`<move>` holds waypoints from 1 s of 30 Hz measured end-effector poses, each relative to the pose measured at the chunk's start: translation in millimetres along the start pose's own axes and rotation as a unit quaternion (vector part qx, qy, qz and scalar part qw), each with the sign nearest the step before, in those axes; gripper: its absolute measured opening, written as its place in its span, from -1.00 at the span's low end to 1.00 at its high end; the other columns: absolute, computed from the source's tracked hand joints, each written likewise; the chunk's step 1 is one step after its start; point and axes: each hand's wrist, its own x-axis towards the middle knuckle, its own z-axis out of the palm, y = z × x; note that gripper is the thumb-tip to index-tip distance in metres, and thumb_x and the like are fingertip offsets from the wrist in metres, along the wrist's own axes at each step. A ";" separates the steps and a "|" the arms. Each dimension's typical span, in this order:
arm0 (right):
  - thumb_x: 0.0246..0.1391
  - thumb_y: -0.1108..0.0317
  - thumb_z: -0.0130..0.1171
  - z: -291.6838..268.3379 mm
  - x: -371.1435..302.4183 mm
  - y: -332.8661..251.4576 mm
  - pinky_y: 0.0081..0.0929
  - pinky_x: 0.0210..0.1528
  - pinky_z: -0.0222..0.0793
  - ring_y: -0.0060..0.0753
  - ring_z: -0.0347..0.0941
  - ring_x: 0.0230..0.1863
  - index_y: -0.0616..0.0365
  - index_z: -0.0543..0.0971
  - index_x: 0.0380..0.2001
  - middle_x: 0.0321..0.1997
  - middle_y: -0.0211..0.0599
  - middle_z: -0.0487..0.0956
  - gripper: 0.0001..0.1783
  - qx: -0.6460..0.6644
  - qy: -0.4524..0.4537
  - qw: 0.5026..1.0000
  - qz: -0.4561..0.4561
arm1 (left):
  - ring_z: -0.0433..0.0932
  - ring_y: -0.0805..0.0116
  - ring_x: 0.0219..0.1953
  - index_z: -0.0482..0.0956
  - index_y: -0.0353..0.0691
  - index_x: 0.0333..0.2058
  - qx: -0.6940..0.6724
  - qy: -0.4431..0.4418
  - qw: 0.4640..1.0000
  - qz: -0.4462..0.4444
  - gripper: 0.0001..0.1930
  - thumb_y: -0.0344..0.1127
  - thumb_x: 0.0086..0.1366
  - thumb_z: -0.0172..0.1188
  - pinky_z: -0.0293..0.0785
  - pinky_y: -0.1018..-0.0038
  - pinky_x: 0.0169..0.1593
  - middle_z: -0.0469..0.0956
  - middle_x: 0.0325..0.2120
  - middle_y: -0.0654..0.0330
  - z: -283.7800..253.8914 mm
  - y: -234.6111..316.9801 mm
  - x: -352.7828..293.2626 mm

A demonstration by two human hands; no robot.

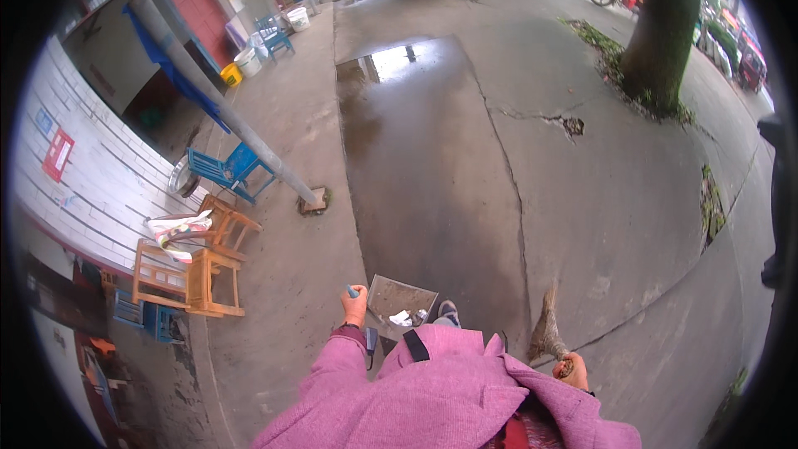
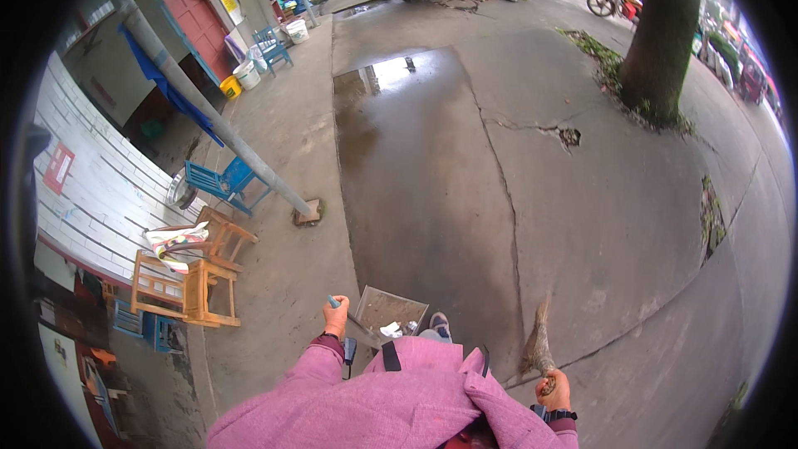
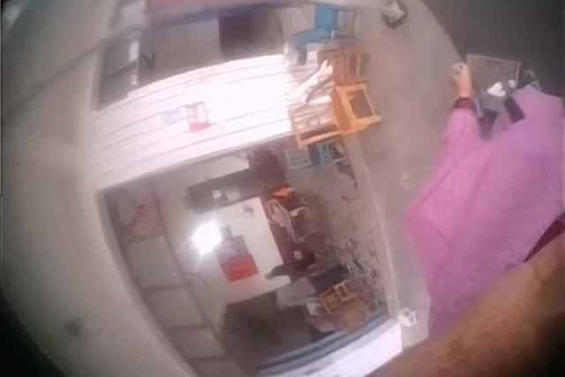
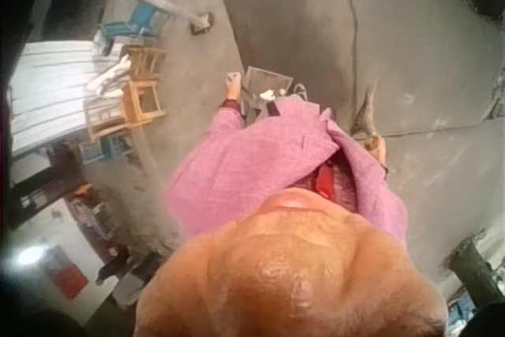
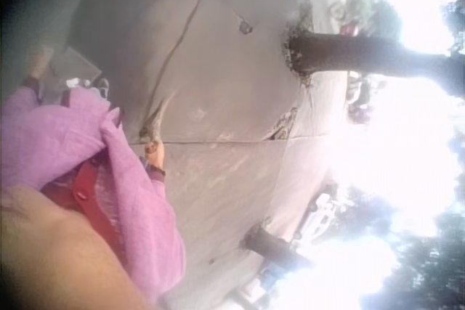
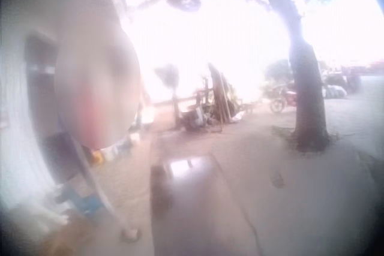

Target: The person sweeps debris from a cluttered indoor floor into a dustpan using a broom, then moves outside to continue sweeping the pavement. The person gathers small pieces of trash and dust into the dustpan while navigating around chairs and other items.

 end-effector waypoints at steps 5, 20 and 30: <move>-0.12 0.34 0.09 122.4 11.9 -48.9 -0.72 -0.71 0.32 -0.58 0.29 -0.72 0.05 0.25 -0.61 -0.74 -0.49 0.30 -0.79 -0.014 -0.017 1.000 0.016 | 0.39 0.58 -0.54 0.55 -0.27 -0.54 0.005 0.043 0.999 -0.019 -0.83 -0.31 0.09 0.29 0.37 0.52 -0.42 0.48 -0.63 0.37 40.9 28.3 62.6; -0.03 0.37 0.06 516.4 137.7 -157.0 -0.66 -0.71 0.31 -0.53 0.32 -0.69 0.10 0.27 -0.56 -0.70 -0.42 0.32 -0.82 -0.292 -0.156 0.934 0.133 | 0.32 0.61 -0.68 0.41 -0.15 -0.51 -0.049 0.183 0.979 -0.070 -0.78 -0.22 0.22 0.21 0.23 0.62 -0.67 0.44 -0.64 0.33 76.0 111.1 139.2; 0.01 0.37 0.05 726.7 219.0 -167.2 -0.68 -0.71 0.32 -0.55 0.28 -0.71 0.07 0.28 -0.50 -0.67 -0.44 0.31 -0.85 -0.472 -0.188 0.842 0.179 | 0.41 0.60 -0.60 0.44 -0.11 -0.44 -0.112 0.446 0.872 -0.171 -0.80 -0.17 0.22 0.22 0.28 0.64 -0.62 0.49 -0.59 0.33 97.0 219.3 86.0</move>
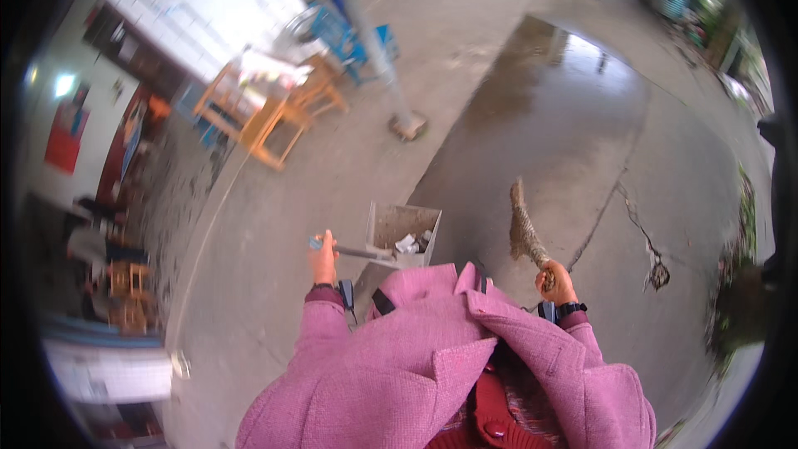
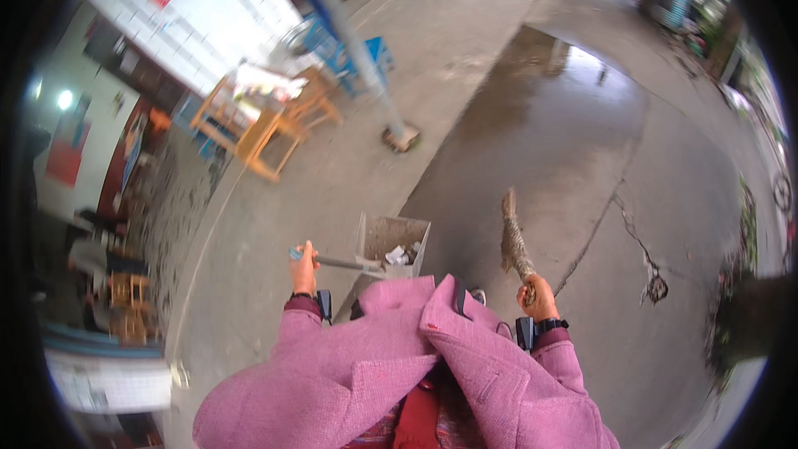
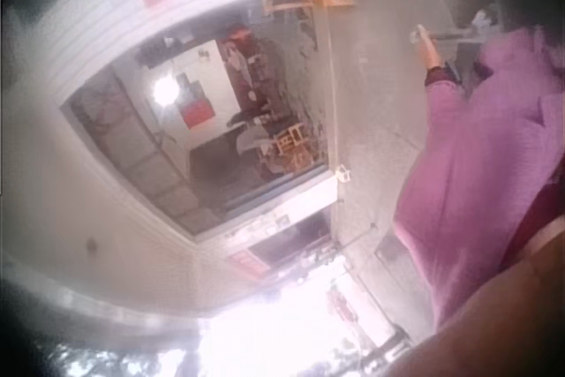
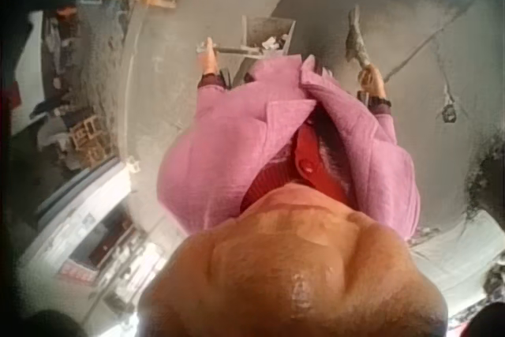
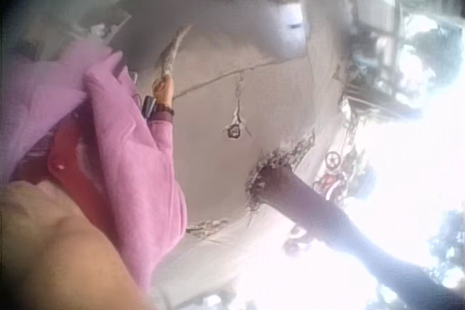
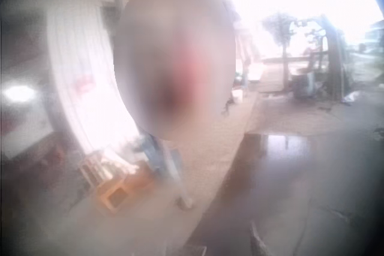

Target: The person sweeps debris from a cluttered indoor floor into a dustpan using a broom, then moves outside to continue sweeping the pavement. The person gathers small pieces of trash and dust into the dustpan while navigating around chairs and other items.

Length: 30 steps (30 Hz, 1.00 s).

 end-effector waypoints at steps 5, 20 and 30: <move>0.01 0.35 0.06 37.0 42.1 -65.6 -0.68 -0.64 0.37 -0.58 0.35 -0.60 0.01 0.33 -0.55 -0.64 -0.50 0.33 -0.85 -0.049 0.017 0.998 0.040 | 0.40 0.58 -0.61 0.45 -0.16 -0.41 -0.078 0.137 0.987 -0.023 -0.80 -0.18 0.21 0.23 0.27 0.63 -0.63 0.48 -0.59 0.31 -26.1 -14.1 -47.4; -0.07 0.40 0.13 142.3 91.7 -0.4 -0.66 -0.47 0.39 -0.55 0.38 -0.50 0.16 0.33 -0.57 -0.57 -0.41 0.37 -0.82 -0.439 -0.270 0.849 -0.121 | 0.28 0.56 -0.75 0.41 -0.17 -0.49 -0.244 0.367 0.895 -0.073 -0.75 -0.20 0.14 0.29 0.23 0.58 -0.72 0.34 -0.68 0.35 -145.8 -154.7 -66.3; 0.00 0.50 0.02 318.9 193.1 128.5 -0.59 -0.43 0.42 -0.44 0.39 -0.47 0.11 0.40 -0.29 -0.53 -0.29 0.38 -0.84 -0.461 -0.303 0.834 -0.009 | 0.27 0.56 -0.76 0.39 -0.20 -0.51 -0.305 0.524 0.790 -0.094 -0.71 -0.21 0.11 0.33 0.24 0.55 -0.71 0.30 -0.74 0.37 -239.2 -252.0 -45.2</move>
